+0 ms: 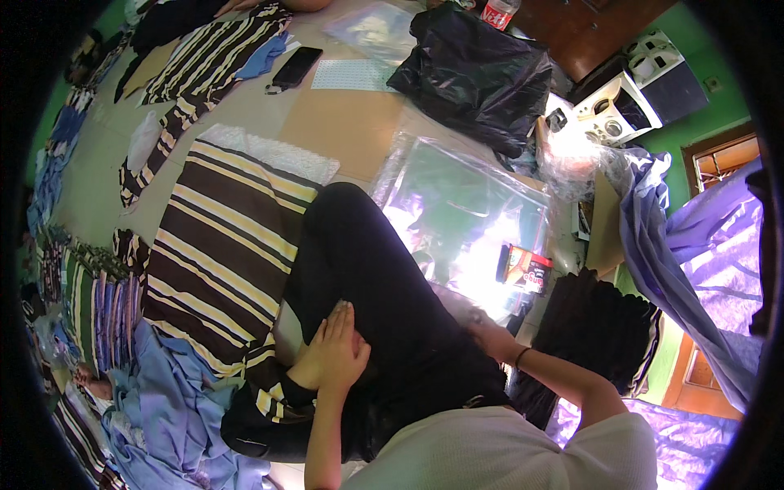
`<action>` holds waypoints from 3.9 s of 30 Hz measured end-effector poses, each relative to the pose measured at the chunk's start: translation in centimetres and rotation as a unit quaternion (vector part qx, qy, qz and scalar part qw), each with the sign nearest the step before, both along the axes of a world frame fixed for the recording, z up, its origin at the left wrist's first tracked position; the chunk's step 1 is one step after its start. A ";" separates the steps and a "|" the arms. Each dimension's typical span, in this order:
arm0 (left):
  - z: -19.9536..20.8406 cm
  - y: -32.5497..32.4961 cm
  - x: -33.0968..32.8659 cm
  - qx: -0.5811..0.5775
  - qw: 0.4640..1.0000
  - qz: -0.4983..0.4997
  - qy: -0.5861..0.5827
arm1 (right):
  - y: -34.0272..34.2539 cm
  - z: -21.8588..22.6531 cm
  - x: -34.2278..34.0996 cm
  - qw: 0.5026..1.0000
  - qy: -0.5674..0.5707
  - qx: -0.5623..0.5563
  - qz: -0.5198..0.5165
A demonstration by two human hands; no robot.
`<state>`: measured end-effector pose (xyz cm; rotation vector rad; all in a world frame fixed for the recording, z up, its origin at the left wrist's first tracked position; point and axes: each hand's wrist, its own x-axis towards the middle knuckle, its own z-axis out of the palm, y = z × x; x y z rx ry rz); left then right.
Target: The person folds a striped garment on a cardboard template, places it into a clear plastic bag, and seals it. They repeat this process with another garment, stacking the finished packages on the floor.
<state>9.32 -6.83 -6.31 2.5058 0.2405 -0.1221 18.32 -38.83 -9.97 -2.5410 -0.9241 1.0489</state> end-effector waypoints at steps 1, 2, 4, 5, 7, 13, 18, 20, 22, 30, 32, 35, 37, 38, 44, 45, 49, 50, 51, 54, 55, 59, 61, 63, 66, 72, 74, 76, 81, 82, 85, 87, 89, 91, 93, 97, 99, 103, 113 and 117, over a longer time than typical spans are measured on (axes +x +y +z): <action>0.0 0.0 0.0 0.001 1.000 0.000 -0.001 | 0.1 0.3 0.6 0.996 -0.030 0.068 -0.039; 0.1 0.0 0.0 0.003 1.000 0.000 -0.002 | 0.1 0.5 1.4 0.995 -0.067 0.030 -0.065; 0.1 0.0 0.0 0.000 1.000 0.001 -0.003 | 0.0 0.7 3.5 0.981 -0.169 0.003 -0.100; 0.2 0.0 0.0 -0.002 1.000 0.002 -0.004 | -0.4 0.6 4.9 0.976 -0.178 -0.033 -0.125; 0.2 0.0 0.1 0.000 1.000 -0.001 -0.006 | -1.4 0.4 7.6 0.954 -0.224 -0.098 -0.170; 0.3 0.0 0.1 -0.008 1.000 0.008 -0.005 | -4.7 0.6 11.9 0.939 -0.171 -0.259 -0.148; 0.3 0.0 0.1 -0.008 1.000 0.004 -0.012 | -6.7 1.4 13.9 0.915 -0.206 -0.280 -0.204; 0.4 -0.1 0.1 -0.010 1.000 0.006 -0.005 | -8.1 1.4 15.3 0.897 -0.165 -0.233 -0.337; 0.6 -0.1 0.1 -0.002 1.000 0.009 -0.005 | -10.6 1.5 17.0 0.935 -0.119 -0.155 -0.295; 0.9 -0.1 0.1 -0.029 0.997 0.058 -0.038 | -25.2 -3.5 26.5 0.901 -0.229 -0.111 -0.352; 1.1 -0.2 0.1 -0.033 0.997 0.063 -0.044 | -27.3 -6.1 28.4 0.867 -0.236 -0.111 -0.425; 1.2 -0.3 0.2 -0.027 0.996 0.073 -0.040 | -27.8 -6.7 29.7 0.840 -0.296 -0.238 -0.387; 1.1 -0.3 0.2 -0.023 0.996 0.077 -0.031 | -26.8 -5.6 29.6 0.836 -0.281 -0.288 -0.374; 1.0 -0.2 0.2 -0.023 0.997 0.074 -0.023 | -26.1 -4.8 29.5 0.831 -0.273 -0.315 -0.368; 0.8 0.2 0.1 -0.043 0.998 0.050 0.015 | -27.3 -4.7 29.7 0.831 -0.295 -0.329 -0.339; 0.9 0.2 0.1 -0.040 0.998 0.057 -0.007 | -28.4 -5.3 30.2 0.832 -0.307 -0.314 -0.340; 1.4 0.3 0.3 -0.027 0.996 0.073 -0.035 | -30.2 -5.7 31.6 0.838 -0.261 -0.206 -0.432; 1.5 0.3 0.4 -0.024 0.996 0.074 -0.039 | -29.3 -4.8 31.6 0.835 -0.270 -0.237 -0.418; 1.5 0.4 0.4 -0.022 0.996 0.072 -0.043 | -27.4 -3.5 31.3 0.828 -0.280 -0.279 -0.397; 1.5 0.6 0.4 -0.025 0.996 0.067 -0.055 | -18.9 3.9 28.8 0.808 -0.285 -0.383 -0.345; 1.5 0.7 0.3 -0.029 0.995 0.068 -0.063 | -15.3 6.7 27.7 0.806 -0.280 -0.409 -0.325; 1.2 1.2 0.2 -0.064 0.998 0.029 0.003 | -0.1 14.6 23.3 0.878 -0.293 -0.344 -0.158; 1.1 1.4 0.2 -0.073 0.997 0.021 -0.012 | 7.6 15.3 21.9 0.939 -0.307 -0.150 -0.038; 1.0 1.5 0.2 -0.073 0.997 0.025 -0.019 | 15.8 14.2 21.7 0.972 -0.230 0.039 0.015; 1.0 1.4 0.2 -0.073 0.996 0.048 -0.032 | 27.8 10.6 21.7 0.973 -0.127 0.156 0.114; 1.2 2.1 0.5 -0.125 0.991 0.055 -0.004 | 45.4 -0.1 21.3 0.946 -0.234 0.169 0.146; 1.2 3.0 0.7 -0.240 0.968 0.073 -0.016 | 46.8 -2.2 20.9 0.939 -0.281 0.120 0.158; 1.3 4.8 1.4 -0.434 0.894 0.103 -0.044 | 47.6 -3.4 20.6 0.935 -0.317 0.015 0.158; -1.8 17.7 8.0 -0.318 0.903 0.282 -0.058 | 50.1 -4.2 20.5 0.959 -0.259 0.053 0.103; -2.6 20.9 10.5 -0.284 0.902 0.312 -0.094 | 50.4 -4.1 20.4 0.967 -0.235 0.045 0.088; -4.9 29.4 18.8 -0.262 0.910 0.297 -0.122 | 50.8 -3.7 20.0 0.977 -0.201 0.061 0.045; -6.0 32.4 23.2 -0.108 0.942 0.251 -0.194 | 50.6 -3.2 19.8 0.983 -0.173 0.062 0.028; -7.1 33.3 25.4 -0.146 0.947 0.247 -0.147 | 50.1 -2.7 19.8 0.982 -0.164 0.096 0.003; -8.1 33.0 26.3 -0.114 0.954 0.246 -0.128 | 49.8 -2.2 20.3 0.983 -0.142 0.117 0.003; -9.1 32.6 26.6 -0.042 0.956 0.265 -0.118 | 49.5 -2.0 21.0 0.985 -0.134 0.112 0.005; -10.3 33.0 27.0 -0.055 0.955 0.265 -0.118 | 48.6 -2.1 22.4 0.979 -0.158 0.124 -0.024; -10.1 33.7 27.2 -0.159 0.943 0.275 -0.101 | 48.5 -2.3 23.0 0.970 -0.144 0.182 -0.067; -9.0 34.7 26.9 -0.356 0.866 0.344 -0.072 | 49.5 -2.2 23.6 0.931 0.008 0.314 -0.186; -8.5 35.4 26.1 -0.460 0.800 0.381 -0.049 | 50.6 -1.6 22.8 0.965 0.011 0.239 -0.111; -8.5 35.1 26.3 -0.489 0.780 0.384 -0.066 | 51.5 -2.6 21.9 0.964 -0.017 0.234 -0.123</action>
